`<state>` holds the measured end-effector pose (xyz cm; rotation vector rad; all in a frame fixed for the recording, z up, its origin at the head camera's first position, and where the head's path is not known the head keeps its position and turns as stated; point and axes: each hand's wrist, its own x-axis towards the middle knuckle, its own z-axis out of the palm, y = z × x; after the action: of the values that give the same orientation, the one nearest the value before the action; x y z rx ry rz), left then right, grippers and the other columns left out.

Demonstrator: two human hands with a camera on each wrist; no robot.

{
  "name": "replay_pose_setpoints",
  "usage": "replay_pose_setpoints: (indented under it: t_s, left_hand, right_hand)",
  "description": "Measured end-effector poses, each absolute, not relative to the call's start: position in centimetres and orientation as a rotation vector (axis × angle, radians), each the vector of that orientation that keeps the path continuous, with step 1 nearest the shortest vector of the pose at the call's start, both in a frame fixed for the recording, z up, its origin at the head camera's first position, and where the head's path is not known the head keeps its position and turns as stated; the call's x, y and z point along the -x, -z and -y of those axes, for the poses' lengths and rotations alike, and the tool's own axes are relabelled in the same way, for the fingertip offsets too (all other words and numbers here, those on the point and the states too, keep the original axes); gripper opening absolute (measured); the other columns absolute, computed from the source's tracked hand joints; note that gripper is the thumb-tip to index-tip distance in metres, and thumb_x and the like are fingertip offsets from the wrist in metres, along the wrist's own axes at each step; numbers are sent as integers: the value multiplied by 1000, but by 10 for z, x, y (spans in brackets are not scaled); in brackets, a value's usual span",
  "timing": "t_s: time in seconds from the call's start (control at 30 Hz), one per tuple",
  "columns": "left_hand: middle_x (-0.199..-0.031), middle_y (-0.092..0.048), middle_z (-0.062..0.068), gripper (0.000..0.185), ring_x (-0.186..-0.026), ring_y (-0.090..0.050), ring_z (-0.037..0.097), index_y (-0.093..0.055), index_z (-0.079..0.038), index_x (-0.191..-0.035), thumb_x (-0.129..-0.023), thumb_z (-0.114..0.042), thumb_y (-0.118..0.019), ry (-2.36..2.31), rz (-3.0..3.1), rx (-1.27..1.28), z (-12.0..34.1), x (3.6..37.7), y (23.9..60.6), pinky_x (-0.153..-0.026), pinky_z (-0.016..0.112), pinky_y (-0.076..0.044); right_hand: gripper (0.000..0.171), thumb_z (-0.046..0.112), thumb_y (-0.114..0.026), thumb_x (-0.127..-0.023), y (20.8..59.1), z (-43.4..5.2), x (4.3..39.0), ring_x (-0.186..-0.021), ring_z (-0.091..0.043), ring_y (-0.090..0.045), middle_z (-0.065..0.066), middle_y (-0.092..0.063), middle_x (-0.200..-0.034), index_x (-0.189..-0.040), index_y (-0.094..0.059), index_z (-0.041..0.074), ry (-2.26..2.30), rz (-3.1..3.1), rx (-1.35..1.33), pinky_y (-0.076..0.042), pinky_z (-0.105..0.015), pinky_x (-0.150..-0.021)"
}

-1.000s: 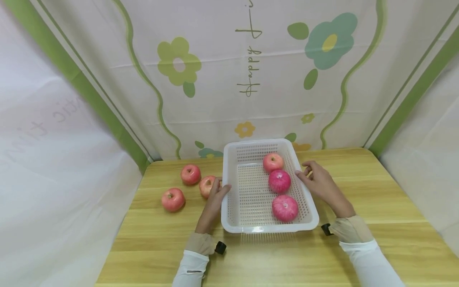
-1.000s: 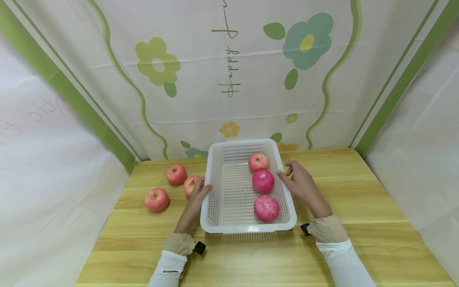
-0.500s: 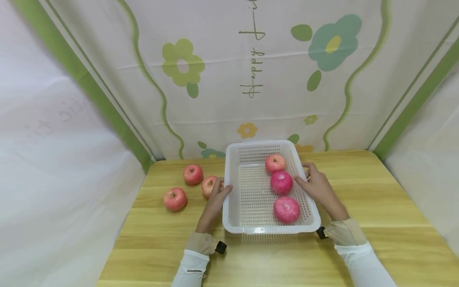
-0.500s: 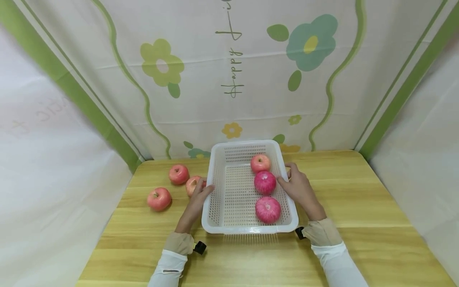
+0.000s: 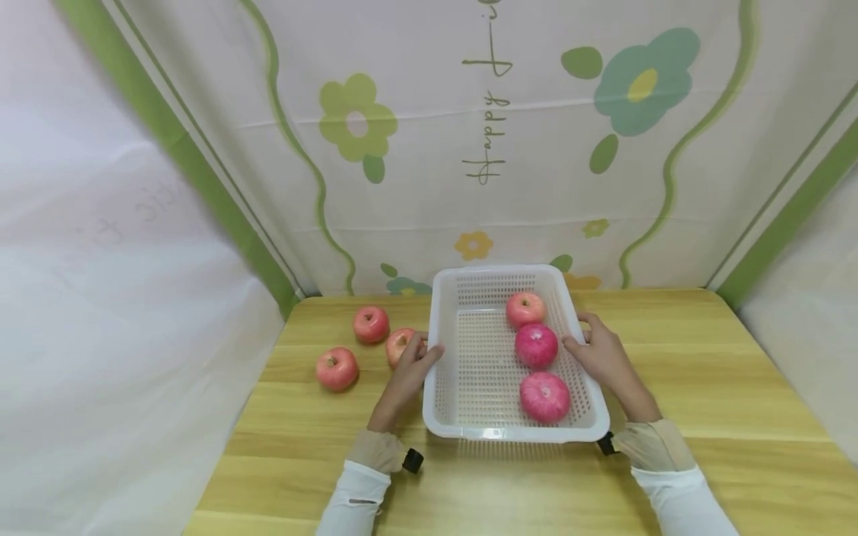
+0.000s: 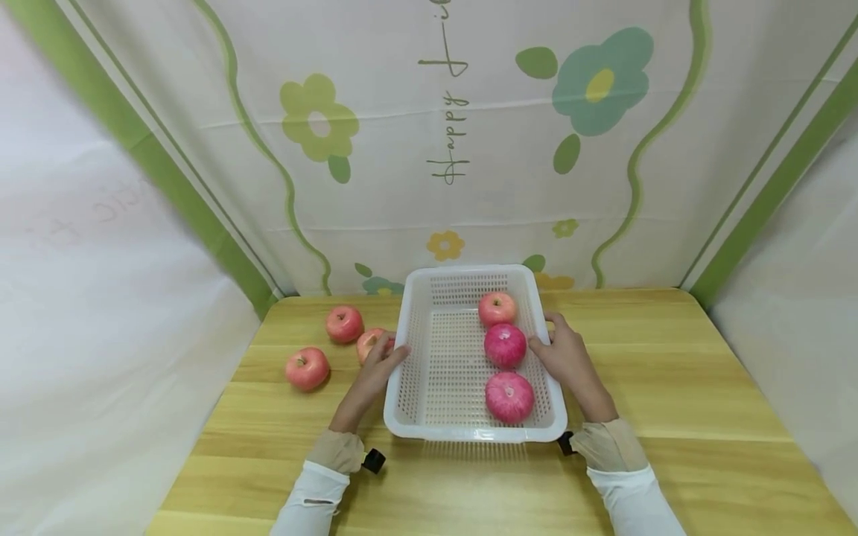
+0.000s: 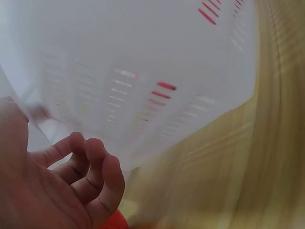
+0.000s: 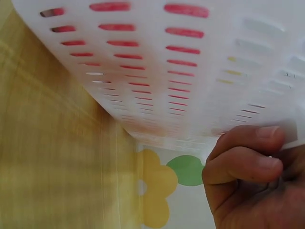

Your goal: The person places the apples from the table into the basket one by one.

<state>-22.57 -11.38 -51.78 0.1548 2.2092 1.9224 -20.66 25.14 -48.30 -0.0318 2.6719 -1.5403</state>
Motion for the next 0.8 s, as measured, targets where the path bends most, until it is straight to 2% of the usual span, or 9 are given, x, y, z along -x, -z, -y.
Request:
replay_pose_setpoints:
  t_s: [0.2,0.33,0.4,0.47,0.57,0.67,0.8]
  left_hand:
    - [-105,-62,11,44,-98,-72,27,-55,-13,-137,-108,-46,-59,-1778,-2308,-228,119,227,509,-80,35,-61]
    - [-107,-68,11,50,-90,-69,20,-62,-14,-136,-108,-55,-54,-1602,-2444,-234,125,230,498,-78,38,-60]
    - [-102,-70,13,51,-85,-68,24,-66,-12,-133,-109,-55,-53,-1550,-2500,-250,130,232,492,-73,36,-58]
    - [-96,-70,15,48,-81,-67,28,-69,-9,-131,-109,-50,-55,-1552,-2518,-274,135,234,486,-69,34,-56]
    - [-84,-66,13,36,-75,-63,27,-71,-7,-125,-109,-37,-60,-1552,-2580,-348,143,237,477,-64,26,-50]
    - [-85,-64,5,27,-78,-59,17,-72,-6,-122,-107,-27,-63,-1527,-2659,-404,151,241,468,-67,24,-48]
    - [-91,-65,6,23,-83,-59,18,-73,-6,-120,-104,-19,-64,-1418,-2777,-479,160,249,458,-71,27,-51]
  right_hand:
    - [69,17,-59,-108,482,-249,206,-90,-45,-79,-46,-61,-130,-161,-23,-9,1543,-2669,23,-66,-45,-63]
    - [69,17,-58,-108,481,-250,206,-90,-46,-79,-47,-59,-133,-161,-23,-10,1525,-2677,20,-66,-44,-63]
    - [69,17,-58,-108,481,-250,207,-90,-46,-79,-47,-59,-133,-161,-22,-9,1517,-2677,15,-66,-44,-63]
    - [70,17,-58,-108,481,-250,208,-91,-45,-79,-47,-59,-133,-162,-22,-9,1516,-2676,12,-66,-44,-63]
    - [70,17,-58,-108,482,-250,208,-91,-45,-79,-46,-59,-134,-162,-22,-9,1522,-2669,2,-66,-44,-63]
    - [70,18,-58,-108,483,-250,208,-91,-45,-79,-46,-59,-134,-162,-22,-8,1525,-2666,-6,-66,-44,-63]
    - [70,17,-57,-108,483,-250,209,-91,-45,-79,-46,-59,-133,-162,-22,-8,1536,-2658,-11,-66,-44,-63]
